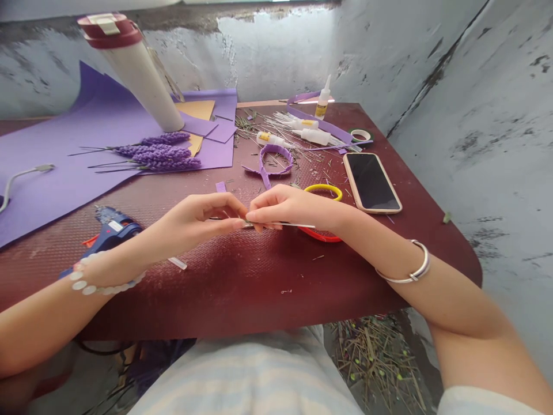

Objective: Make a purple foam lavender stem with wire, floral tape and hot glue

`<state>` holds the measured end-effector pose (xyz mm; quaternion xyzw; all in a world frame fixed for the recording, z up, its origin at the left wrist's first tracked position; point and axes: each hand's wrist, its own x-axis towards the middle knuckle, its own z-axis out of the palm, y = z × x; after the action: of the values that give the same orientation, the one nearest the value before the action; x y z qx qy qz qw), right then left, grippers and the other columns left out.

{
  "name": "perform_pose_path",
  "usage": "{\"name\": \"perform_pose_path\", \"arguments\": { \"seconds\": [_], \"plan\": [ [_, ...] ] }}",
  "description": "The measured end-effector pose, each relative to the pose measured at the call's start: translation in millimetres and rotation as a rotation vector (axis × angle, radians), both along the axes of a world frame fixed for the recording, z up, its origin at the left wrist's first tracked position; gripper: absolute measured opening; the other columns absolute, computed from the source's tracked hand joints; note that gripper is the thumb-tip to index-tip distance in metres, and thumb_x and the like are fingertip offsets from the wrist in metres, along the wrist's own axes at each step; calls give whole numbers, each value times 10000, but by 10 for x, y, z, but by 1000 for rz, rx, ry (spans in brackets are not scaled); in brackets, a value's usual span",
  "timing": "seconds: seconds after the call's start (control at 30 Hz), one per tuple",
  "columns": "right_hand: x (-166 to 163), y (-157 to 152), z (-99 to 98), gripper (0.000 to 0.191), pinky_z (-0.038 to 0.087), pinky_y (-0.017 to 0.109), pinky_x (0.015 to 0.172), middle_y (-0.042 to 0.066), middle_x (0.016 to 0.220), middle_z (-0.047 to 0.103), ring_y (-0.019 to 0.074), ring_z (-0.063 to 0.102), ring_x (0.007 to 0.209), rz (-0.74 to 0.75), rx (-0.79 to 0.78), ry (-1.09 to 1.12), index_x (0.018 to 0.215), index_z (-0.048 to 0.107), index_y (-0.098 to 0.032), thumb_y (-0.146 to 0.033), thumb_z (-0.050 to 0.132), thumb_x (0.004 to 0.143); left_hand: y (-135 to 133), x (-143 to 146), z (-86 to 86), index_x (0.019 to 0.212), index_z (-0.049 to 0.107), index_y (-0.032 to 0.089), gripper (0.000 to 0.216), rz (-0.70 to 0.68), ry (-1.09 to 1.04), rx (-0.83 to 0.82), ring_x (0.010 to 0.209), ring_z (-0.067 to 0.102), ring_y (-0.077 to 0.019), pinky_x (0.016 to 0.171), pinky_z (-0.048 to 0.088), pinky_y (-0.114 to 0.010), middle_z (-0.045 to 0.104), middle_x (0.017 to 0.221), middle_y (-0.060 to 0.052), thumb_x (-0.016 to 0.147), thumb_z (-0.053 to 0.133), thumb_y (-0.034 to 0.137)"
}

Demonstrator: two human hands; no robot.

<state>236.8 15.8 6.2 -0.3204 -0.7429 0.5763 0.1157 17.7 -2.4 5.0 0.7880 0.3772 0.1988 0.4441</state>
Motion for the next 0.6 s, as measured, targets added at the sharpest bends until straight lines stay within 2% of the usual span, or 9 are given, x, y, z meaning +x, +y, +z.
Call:
{"name": "perform_pose_path", "arguments": {
  "seconds": [0.1,0.2,0.47,0.6],
  "plan": [
    [-5,1,-3,307,260,244,553,-40,622,428,79,377,596,0,1,-13,700,588,-160,-380,550,910,22,-6,-13,901,678,136,266,-13,52,6,755,561,-115,685,415,-221,668,816,-8,924,515,346],
    [-12,-7,-3,289,258,247,551,-39,632,431,79,371,595,-2,-15,12,694,585,-161,-359,558,904,28,-15,-28,849,686,136,250,-10,55,35,710,547,-94,669,408,-198,657,748,13,911,543,332],
    [-4,-8,-18,282,277,239,567,-42,628,425,81,380,607,5,3,2,713,596,-167,-359,540,911,-4,-5,-22,841,673,126,95,26,-26,43,719,576,-100,704,453,-204,690,791,-7,842,631,211],
    [-6,-4,-15,299,279,242,569,-39,626,423,86,384,607,3,8,-12,702,590,-170,-375,535,912,4,3,-8,842,669,123,98,27,-32,48,722,575,-97,700,449,-199,684,791,-5,844,628,212]
  ]
}}
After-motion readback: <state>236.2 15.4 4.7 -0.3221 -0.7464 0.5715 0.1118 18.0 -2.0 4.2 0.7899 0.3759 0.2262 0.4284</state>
